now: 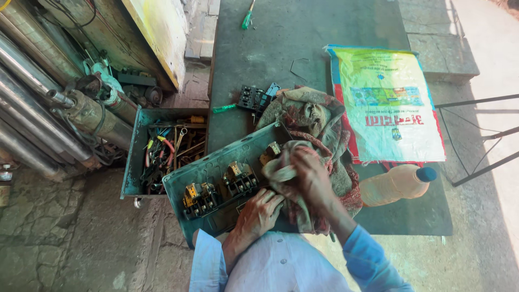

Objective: The person wipes the interior of a metal electrical enclosure and several small black plastic components with a patterned cloth. The person repeatedly rubs the cloth over the surfaces of the components and the enclosure, then places the cleaned items back into the enclosure.

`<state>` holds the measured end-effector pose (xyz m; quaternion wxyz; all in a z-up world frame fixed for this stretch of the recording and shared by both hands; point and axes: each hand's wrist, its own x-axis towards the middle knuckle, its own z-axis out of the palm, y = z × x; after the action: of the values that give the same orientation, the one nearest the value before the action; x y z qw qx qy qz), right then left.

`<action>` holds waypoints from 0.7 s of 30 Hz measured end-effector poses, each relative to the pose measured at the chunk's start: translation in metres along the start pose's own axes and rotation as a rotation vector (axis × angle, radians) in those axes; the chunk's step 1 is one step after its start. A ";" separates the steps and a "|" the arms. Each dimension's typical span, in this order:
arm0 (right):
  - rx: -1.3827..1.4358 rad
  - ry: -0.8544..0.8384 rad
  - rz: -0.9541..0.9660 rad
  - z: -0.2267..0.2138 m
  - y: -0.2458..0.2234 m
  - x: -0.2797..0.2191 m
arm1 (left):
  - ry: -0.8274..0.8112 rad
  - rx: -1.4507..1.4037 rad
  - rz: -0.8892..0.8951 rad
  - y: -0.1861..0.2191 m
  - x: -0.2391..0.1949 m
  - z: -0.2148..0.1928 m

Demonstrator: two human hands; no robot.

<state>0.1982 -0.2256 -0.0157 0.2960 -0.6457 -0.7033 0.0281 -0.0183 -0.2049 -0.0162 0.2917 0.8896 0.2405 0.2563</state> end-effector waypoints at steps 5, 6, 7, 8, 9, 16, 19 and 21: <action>0.154 0.243 0.374 -0.040 0.027 -0.008 | 0.014 0.021 -0.010 -0.001 -0.002 -0.001; 0.142 0.260 0.403 -0.040 0.021 -0.012 | 0.015 0.024 -0.019 -0.001 -0.005 -0.001; 0.130 0.278 0.432 -0.036 0.012 -0.016 | 0.010 0.024 -0.028 0.000 -0.006 0.001; 0.116 0.304 0.461 -0.030 0.003 -0.017 | 0.005 0.028 -0.031 -0.001 -0.006 0.001; 0.095 0.262 0.408 -0.022 -0.006 -0.016 | 0.002 0.029 -0.029 -0.001 -0.004 0.001; -0.131 -0.027 0.348 0.020 -0.035 -0.011 | -0.013 0.035 -0.015 -0.001 -0.002 -0.001; -0.127 -0.054 0.300 0.022 -0.035 -0.010 | 0.015 0.033 -0.001 -0.003 0.000 -0.002; -0.152 -0.119 0.280 0.024 -0.039 -0.013 | -0.017 0.057 -0.025 -0.003 -0.003 -0.001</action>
<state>0.1529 -0.2358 -0.0236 0.1970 -0.7552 -0.6228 0.0541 -0.0222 -0.2040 -0.0182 0.2717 0.8965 0.2564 0.2380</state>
